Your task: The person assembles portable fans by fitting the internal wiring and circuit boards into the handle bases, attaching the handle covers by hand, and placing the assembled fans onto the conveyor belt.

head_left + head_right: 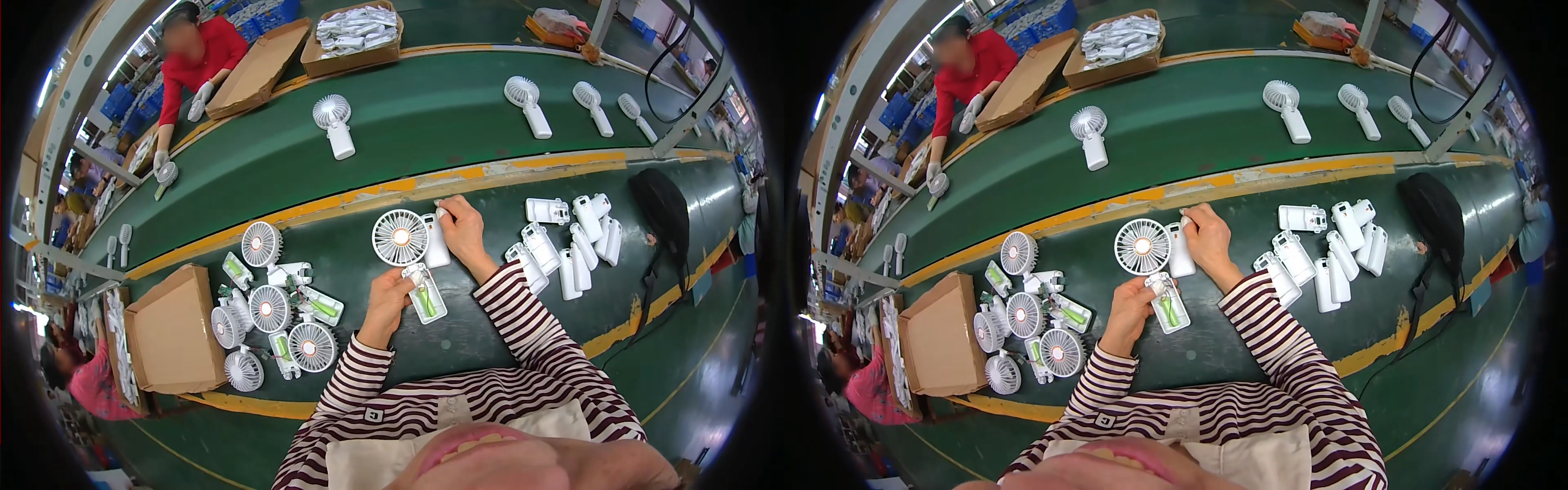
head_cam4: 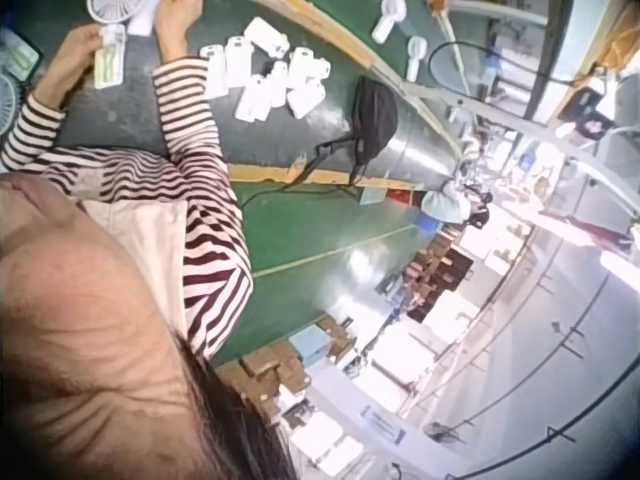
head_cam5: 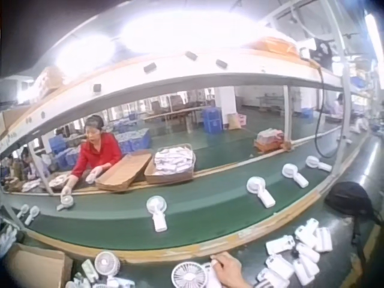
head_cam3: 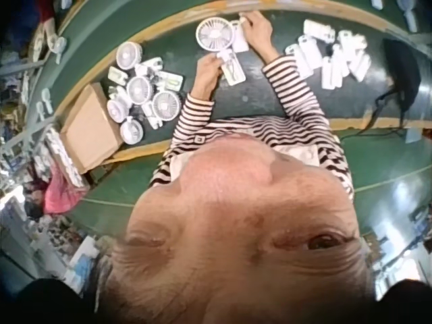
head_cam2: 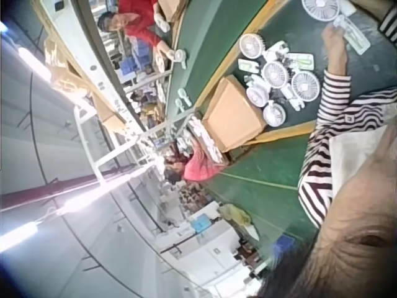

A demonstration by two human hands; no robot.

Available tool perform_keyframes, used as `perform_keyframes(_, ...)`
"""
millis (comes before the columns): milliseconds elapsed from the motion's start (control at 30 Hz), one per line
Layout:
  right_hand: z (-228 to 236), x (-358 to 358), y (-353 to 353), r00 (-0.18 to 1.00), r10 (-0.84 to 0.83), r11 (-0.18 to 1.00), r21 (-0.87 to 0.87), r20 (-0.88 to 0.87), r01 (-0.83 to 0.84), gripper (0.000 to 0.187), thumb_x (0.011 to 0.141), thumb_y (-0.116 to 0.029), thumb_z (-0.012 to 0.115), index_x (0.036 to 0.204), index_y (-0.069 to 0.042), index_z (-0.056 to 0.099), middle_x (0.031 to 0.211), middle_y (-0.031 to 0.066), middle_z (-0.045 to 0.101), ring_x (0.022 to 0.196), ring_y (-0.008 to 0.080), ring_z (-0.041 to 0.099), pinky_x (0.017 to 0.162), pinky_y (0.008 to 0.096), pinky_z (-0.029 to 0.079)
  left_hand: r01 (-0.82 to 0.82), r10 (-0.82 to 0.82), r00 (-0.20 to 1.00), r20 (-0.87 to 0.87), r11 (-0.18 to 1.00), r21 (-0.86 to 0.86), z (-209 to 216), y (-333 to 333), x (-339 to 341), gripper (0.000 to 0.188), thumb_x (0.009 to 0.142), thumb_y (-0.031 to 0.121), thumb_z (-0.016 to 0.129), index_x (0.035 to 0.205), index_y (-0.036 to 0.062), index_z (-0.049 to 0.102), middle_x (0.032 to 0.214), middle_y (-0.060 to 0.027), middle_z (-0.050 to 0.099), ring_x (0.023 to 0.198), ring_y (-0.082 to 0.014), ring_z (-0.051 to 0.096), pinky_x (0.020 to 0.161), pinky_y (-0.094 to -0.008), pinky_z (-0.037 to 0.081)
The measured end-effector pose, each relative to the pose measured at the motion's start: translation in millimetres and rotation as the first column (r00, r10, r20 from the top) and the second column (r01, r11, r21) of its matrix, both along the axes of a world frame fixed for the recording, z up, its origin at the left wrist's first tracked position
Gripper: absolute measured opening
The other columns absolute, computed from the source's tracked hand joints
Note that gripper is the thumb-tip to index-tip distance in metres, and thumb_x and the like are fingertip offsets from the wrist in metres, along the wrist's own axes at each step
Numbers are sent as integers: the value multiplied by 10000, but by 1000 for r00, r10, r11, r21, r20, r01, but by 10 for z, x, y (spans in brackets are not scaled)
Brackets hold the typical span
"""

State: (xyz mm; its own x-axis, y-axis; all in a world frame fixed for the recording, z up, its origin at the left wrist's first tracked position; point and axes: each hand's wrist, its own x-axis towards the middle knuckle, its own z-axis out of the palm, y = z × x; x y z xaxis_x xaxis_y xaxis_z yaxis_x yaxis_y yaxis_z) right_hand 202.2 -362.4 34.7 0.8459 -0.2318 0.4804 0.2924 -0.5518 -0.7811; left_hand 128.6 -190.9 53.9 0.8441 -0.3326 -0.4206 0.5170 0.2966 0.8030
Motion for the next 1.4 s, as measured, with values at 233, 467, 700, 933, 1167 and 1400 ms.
perform_keyframes(233, 9, -5, -16, 999, -17, 1000, 11, 36, 17, 150, 726, -24, 543, 852, 1, 620, 795, 106, 582, 689, 266, 583, 623, 310, 455, -12, 12, 1000, -1, 1000, 17, 5, -38, 4, 217, 829, 33, 523, 1027, -44, 567, 925, -95, 631, 785, -151, 620, 672, -258, 514)
perform_keyframes(467, 10, -3, -1, 999, -5, 1000, 13, 36, 4, 148, 735, -20, 535, 855, 6, 618, 803, 106, 587, 708, 271, 589, 627, 315, 457, -4, 4, 999, 34, 1000, -3, 35, -27, -4, 224, 830, 21, 513, 1034, -59, 561, 929, -110, 629, 790, -164, 623, 679, -274, 519)
perform_keyframes(700, 32, -14, -11, 1000, -11, 1000, 2, -2, 11, 156, 739, -23, 523, 858, 8, 619, 811, 109, 590, 717, 274, 591, 637, 315, 460, 0, 0, 1000, 32, 1000, -13, 0, -24, 3, 225, 822, 5, 505, 1030, -55, 565, 924, -101, 630, 783, -162, 623, 685, -279, 518)
perform_keyframes(933, -41, 16, 9, 1000, -4, 1000, 5, 5, 4, 171, 711, -26, 517, 836, -36, 633, 814, 101, 589, 726, 286, 592, 637, 344, 472, -3, 3, 1000, 14, 1000, -13, 1, 3, -11, 214, 827, 29, 531, 1026, -37, 573, 921, -83, 629, 785, -139, 611, 680, -262, 507)
perform_keyframes(1167, -45, 21, -10, 999, 32, 999, 22, -9, -31, 147, 742, -35, 545, 865, -14, 622, 831, 103, 592, 731, 281, 593, 651, 320, 470, 10, -10, 1000, 1, 1000, -1, -28, 10, 6, 202, 847, 86, 554, 1031, 7, 575, 873, -41, 623, 741, -101, 595, 637, -235, 491)
perform_keyframes(1400, 12, 7, -11, 999, 28, 999, 22, -43, -27, 136, 740, -34, 551, 853, -8, 623, 840, 107, 596, 736, 279, 592, 660, 321, 470, -6, 6, 1000, 10, 1000, -29, 23, -12, -2, 210, 843, 82, 552, 1037, 5, 571, 881, -44, 624, 747, -109, 598, 648, -243, 489)
